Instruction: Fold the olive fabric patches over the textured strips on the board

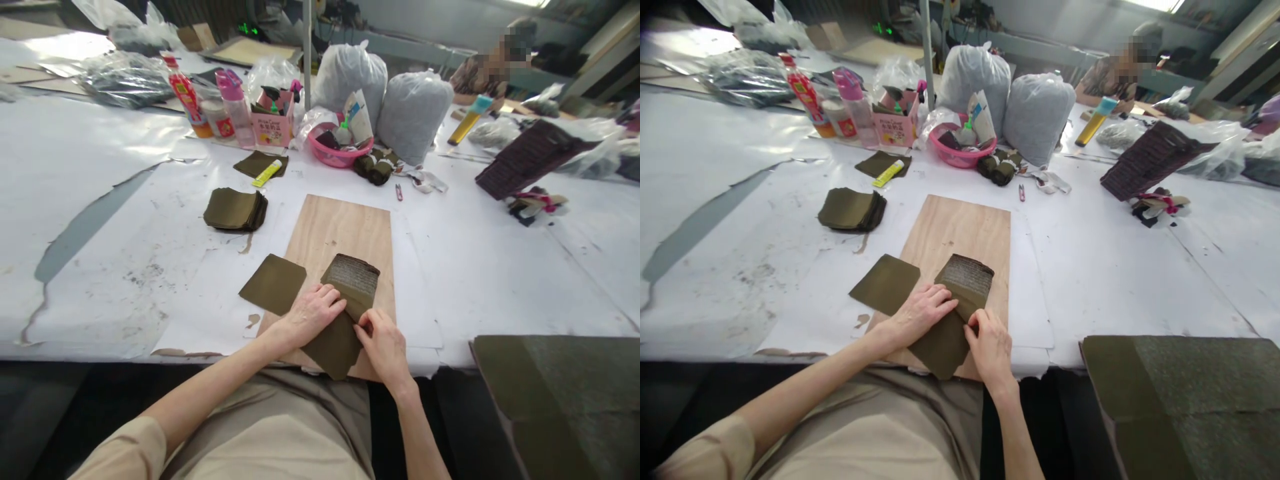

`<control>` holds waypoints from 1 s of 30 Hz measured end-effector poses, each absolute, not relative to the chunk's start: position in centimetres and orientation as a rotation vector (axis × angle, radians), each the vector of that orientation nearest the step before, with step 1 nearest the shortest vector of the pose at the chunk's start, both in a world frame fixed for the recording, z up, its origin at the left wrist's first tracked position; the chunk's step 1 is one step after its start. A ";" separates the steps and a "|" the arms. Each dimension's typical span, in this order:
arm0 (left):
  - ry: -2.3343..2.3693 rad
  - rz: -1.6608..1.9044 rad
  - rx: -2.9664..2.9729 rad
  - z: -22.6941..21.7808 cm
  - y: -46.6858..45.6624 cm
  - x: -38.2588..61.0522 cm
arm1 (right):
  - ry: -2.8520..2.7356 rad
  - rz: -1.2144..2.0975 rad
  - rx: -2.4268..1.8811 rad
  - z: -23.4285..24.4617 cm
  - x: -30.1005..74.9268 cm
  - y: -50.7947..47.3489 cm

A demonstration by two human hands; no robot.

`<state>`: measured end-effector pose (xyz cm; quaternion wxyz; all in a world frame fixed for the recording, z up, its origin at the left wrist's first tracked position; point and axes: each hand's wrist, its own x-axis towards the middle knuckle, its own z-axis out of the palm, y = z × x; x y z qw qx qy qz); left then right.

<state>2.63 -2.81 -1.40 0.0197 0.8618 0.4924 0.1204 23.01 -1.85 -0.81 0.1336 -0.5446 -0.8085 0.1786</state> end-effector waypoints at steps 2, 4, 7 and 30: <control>1.508 0.399 2.680 -1.2 -2.8 2.8 | -2.324 0.543 -1.533 -0.6 23.1 -2.2; 1.438 0.435 2.697 -1.0 -2.6 2.8 | -2.254 0.658 -1.515 -0.5 23.3 -2.4; 1.313 0.484 2.719 -1.0 -2.3 2.8 | -2.102 0.864 -1.543 -0.8 24.0 -2.3; 1.792 1.271 1.479 -0.1 -5.0 -5.2 | -1.911 0.783 -1.773 -3.8 24.6 -0.9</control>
